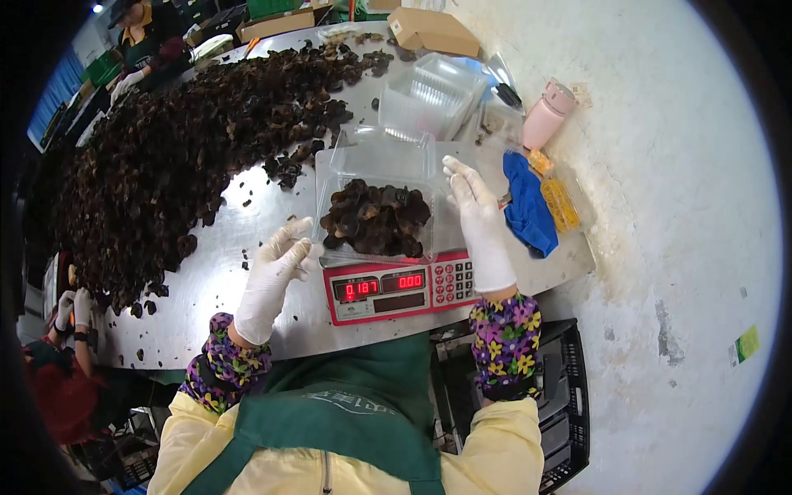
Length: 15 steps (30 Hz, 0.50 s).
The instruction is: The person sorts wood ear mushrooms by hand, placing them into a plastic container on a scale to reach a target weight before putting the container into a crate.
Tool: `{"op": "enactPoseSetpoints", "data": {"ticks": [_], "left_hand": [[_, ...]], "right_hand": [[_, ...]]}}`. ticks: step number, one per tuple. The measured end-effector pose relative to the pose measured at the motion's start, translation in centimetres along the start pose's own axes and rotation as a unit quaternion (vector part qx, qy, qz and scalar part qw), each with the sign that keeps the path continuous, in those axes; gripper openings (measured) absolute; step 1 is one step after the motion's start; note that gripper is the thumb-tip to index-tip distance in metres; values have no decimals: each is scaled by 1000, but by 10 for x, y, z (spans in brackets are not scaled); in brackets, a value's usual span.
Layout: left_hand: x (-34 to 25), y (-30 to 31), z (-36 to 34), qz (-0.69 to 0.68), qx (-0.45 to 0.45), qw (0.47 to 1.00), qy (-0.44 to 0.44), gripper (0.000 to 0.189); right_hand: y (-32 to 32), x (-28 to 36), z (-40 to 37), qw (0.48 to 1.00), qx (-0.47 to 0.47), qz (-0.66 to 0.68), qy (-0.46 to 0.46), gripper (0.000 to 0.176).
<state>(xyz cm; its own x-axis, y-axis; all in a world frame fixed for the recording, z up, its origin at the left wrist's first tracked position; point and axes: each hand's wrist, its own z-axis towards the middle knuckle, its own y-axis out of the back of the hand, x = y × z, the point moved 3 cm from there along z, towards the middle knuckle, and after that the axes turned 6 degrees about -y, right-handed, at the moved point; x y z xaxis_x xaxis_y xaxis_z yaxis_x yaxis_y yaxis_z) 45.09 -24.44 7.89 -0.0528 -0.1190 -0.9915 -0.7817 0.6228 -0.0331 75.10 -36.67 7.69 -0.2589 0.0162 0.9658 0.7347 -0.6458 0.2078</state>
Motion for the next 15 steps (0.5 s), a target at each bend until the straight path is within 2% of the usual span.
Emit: {"op": "enactPoseSetpoints", "data": {"ticks": [1,2,3,4,6,8,10,12,13,14,15], "left_hand": [[0,-3,1,-7,0,1000,9,38],[3,-3,4,-8,0,1000,6,38],[8,-3,6,-25,10,1000,12,39],[10,-3,7,-42,19,999,18,40],[8,-5,6,-47,15,999,17,38],[7,-5,6,-52,12,998,16,37],[8,-4,6,-116,15,992,51,33],[-2,-4,3,-146,24,986,75,34],[-4,-5,2,-176,33,979,96,34],[-3,-5,2,-177,30,979,97,34],[-3,-7,2,-158,25,983,89,36]], "right_hand": [[-3,-12,11,985,-1,147,-93,42],[-8,-17,19,939,-1,290,-183,46],[-12,-18,27,924,26,314,-218,54],[-13,-20,36,924,28,314,-217,54],[-16,-30,49,867,75,403,-283,53],[-7,-21,53,872,113,404,-253,51],[-6,-4,46,875,148,403,-225,50],[-1,26,10,976,78,175,-106,48],[8,28,-1,989,61,-97,91,44],[3,30,-20,989,65,-97,91,44],[-3,36,-43,978,8,-174,112,39]]}}
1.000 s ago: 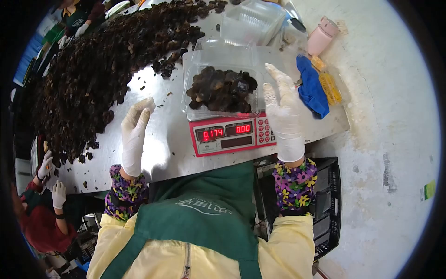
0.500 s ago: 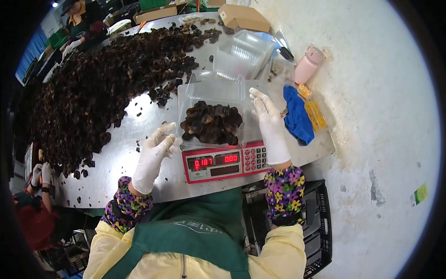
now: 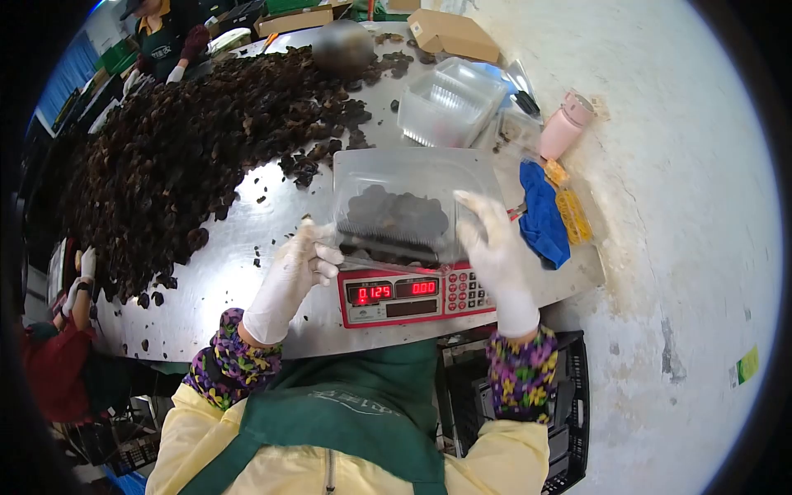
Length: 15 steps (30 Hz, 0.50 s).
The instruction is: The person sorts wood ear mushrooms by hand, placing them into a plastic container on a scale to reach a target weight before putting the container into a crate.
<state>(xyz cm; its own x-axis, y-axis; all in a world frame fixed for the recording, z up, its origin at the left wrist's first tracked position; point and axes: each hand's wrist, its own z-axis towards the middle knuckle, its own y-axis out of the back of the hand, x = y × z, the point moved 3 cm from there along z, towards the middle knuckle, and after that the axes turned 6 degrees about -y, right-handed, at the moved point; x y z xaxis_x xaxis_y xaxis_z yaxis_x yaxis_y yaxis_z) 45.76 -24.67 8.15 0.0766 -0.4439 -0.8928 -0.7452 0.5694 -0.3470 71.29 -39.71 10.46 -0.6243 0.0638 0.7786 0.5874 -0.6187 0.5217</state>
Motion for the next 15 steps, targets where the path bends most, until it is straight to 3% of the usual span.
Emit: {"op": "enactPoseSetpoints", "data": {"ticks": [1,2,3,4,6,7,8,9,10,11,12,13,14,15], "left_hand": [[1,-1,0,20,-6,1000,-9,37],[4,-3,1,81,-13,997,-15,37],[8,-4,2,80,-18,996,-17,37],[13,-5,3,71,-14,997,-15,34],[10,-9,0,53,-6,998,-15,31],[10,-12,0,31,2,999,-30,32],[34,-2,13,-112,94,987,-61,31],[18,-10,3,-45,89,993,-57,29],[9,-12,-3,1,72,996,-49,29],[16,-6,0,25,108,984,-138,29],[7,-12,-12,-18,53,993,-99,29],[13,-13,-5,-13,46,994,-97,28],[39,-8,15,-45,44,991,-118,29],[37,-9,17,-47,19,992,-118,28]], "right_hand": [[-1,8,-17,995,-51,-83,12,34],[-3,9,-27,996,-47,-81,14,34],[-7,-2,-36,986,16,35,-161,28],[-14,-12,-48,929,80,149,-328,23],[-16,-18,-58,913,90,247,-313,16],[-11,1,-61,938,64,232,-251,12],[-10,22,-61,860,38,353,-365,10],[-9,10,-65,856,68,368,-356,6],[-6,4,-63,989,122,66,-49,8],[-12,-35,-57,861,143,365,-322,24],[-15,-67,-50,824,210,428,-306,37],[-8,-78,-50,826,243,404,-308,43],[-17,-62,-42,815,296,410,-283,43],[-14,-38,-44,852,221,375,-291,26]]}}
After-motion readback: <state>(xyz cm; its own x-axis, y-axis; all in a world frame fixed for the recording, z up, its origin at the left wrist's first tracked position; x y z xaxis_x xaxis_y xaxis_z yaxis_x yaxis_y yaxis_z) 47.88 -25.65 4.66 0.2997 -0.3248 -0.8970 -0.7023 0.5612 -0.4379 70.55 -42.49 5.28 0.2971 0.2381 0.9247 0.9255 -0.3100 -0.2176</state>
